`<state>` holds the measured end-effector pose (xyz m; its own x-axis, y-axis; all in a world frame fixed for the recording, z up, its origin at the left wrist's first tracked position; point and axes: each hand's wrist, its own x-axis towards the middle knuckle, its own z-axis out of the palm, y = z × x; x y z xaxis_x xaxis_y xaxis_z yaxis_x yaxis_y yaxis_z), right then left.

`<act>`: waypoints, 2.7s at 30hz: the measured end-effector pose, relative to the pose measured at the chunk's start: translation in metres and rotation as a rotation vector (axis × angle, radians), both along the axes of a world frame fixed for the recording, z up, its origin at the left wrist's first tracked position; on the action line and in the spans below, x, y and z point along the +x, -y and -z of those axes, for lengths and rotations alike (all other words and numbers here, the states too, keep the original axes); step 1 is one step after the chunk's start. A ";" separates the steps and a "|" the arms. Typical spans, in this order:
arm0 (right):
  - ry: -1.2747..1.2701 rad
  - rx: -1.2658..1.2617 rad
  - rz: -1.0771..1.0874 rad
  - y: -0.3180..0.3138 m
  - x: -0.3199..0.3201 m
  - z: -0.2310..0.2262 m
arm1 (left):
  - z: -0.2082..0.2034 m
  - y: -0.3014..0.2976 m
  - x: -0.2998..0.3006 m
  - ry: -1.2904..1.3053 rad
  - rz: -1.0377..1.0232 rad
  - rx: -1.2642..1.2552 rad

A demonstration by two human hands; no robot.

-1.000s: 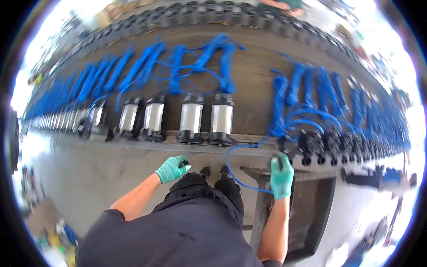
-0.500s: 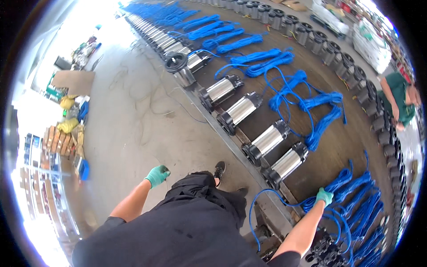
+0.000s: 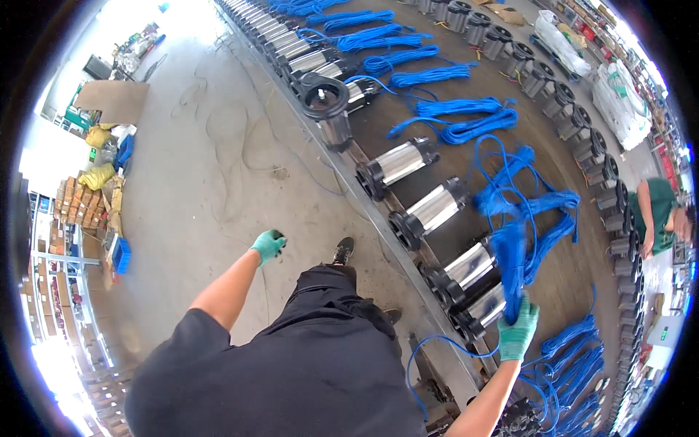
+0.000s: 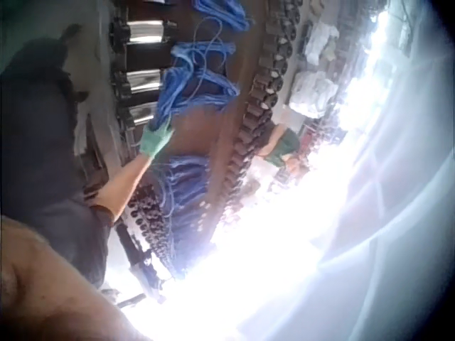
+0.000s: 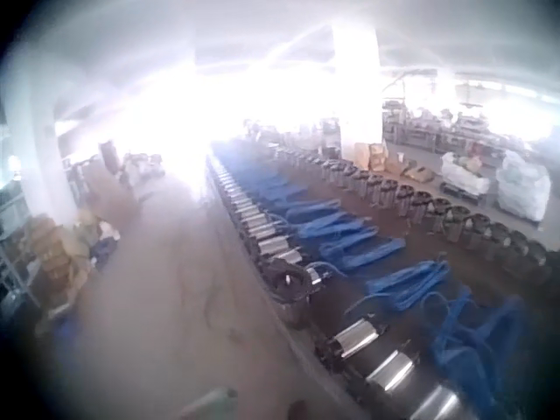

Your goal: The person tests water pumps by clamping them into a water testing tank, submerging them, and returning them to the table by hand.

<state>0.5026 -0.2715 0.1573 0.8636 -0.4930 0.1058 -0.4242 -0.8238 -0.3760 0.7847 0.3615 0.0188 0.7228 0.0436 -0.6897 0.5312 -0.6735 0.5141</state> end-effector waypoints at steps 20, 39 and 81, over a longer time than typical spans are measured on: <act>-0.181 0.741 -0.493 -0.263 0.289 -0.100 | 0.088 -0.127 0.042 -0.128 -0.064 0.026; -0.437 -0.029 0.337 -0.432 0.411 0.143 | 0.300 -0.129 0.392 -0.088 0.212 0.033; -0.651 0.003 0.080 -0.441 0.441 0.132 | -0.036 -0.144 0.268 -0.230 -0.004 -0.904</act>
<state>0.9436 0.1692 0.0251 0.7112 -0.5576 -0.4281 -0.6258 -0.7796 -0.0242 1.0532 0.5056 0.0544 0.5651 -0.5773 -0.5894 0.6868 -0.0666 0.7238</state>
